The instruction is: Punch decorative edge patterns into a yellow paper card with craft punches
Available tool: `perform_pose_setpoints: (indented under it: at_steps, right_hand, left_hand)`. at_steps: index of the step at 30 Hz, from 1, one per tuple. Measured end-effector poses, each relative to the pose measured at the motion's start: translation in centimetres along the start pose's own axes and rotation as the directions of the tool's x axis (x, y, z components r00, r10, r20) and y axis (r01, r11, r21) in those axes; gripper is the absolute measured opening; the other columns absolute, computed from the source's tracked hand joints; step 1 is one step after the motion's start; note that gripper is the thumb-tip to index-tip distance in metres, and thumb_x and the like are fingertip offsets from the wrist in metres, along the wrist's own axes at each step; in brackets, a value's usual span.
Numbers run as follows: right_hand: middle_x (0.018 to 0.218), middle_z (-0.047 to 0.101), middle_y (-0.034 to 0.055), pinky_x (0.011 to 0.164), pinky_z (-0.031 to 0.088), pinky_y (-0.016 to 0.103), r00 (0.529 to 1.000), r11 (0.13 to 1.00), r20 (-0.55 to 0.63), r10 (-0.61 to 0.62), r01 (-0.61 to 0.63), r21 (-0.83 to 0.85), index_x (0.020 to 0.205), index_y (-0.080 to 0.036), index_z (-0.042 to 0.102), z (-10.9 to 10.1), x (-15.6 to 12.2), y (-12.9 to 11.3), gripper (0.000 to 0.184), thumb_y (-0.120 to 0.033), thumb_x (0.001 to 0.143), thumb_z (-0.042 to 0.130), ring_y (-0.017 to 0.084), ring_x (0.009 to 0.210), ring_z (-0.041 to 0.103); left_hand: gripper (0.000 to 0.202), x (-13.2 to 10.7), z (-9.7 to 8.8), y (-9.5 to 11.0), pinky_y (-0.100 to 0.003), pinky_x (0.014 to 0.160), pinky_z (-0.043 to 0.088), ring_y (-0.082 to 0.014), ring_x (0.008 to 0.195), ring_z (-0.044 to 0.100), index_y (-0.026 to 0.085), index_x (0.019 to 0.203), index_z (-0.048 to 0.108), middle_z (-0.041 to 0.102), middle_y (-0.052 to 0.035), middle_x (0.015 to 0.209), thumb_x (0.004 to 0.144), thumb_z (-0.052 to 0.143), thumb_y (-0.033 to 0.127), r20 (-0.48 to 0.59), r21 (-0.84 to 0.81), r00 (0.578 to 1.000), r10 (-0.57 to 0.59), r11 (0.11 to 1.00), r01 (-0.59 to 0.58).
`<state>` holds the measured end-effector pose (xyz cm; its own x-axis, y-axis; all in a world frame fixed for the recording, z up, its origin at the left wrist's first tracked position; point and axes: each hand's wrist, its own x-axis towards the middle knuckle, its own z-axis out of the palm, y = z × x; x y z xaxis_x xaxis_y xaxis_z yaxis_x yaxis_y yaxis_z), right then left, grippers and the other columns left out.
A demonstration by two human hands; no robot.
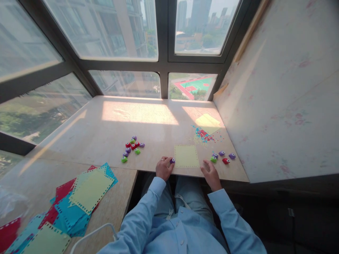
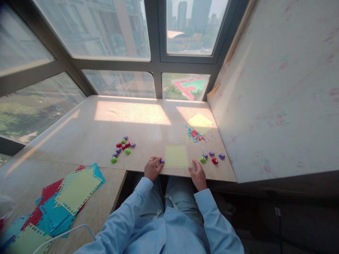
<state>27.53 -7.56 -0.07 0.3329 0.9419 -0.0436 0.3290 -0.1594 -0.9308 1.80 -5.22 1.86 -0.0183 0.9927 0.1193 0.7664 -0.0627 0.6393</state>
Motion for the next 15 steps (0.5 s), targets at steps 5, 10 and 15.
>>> perform_pose_setpoints:
  at_steps: [5,10,15]
  right_hand:
    - [0.124,0.065,0.0110,0.107,0.042,0.047,0.974,0.930,0.147,0.174,-0.211,0.301,0.109,-0.021,0.063,1.0,-0.5,-2.3,0.044,-0.032,0.067,0.073,0.029,0.128,0.052]
    - [0.119,0.068,0.0103,0.103,0.047,0.044,0.959,0.882,0.188,0.214,-0.272,0.384,0.103,-0.021,0.064,1.5,-0.5,-3.5,0.036,-0.029,0.069,0.074,0.028,0.125,0.055]
    - [0.113,0.069,0.0088,0.097,0.053,0.042,0.953,0.831,0.194,0.232,-0.298,0.469,0.100,-0.022,0.064,2.2,-0.8,-3.7,0.032,-0.025,0.070,0.075,0.027,0.119,0.059]
  left_hand:
    - [0.028,0.2,0.0,-0.3,-0.026,0.070,0.046,-0.0127,0.073,0.059,0.026,0.109,0.070,0.064,-0.0040,0.103,0.083,0.064,0.031,0.007,-0.008,1.000,-0.013,1.000,0.013]
    - [0.029,0.2,0.1,-0.6,-0.024,0.068,0.045,-0.0123,0.074,0.060,0.026,0.111,0.070,0.063,-0.0043,0.106,0.083,0.064,0.031,0.013,-0.017,0.999,-0.033,0.999,0.033]
    - [0.030,0.1,0.3,-0.7,-0.024,0.068,0.045,-0.0126,0.075,0.060,0.026,0.113,0.070,0.063,-0.0047,0.107,0.084,0.062,0.032,0.018,-0.004,0.999,-0.029,1.000,0.029]
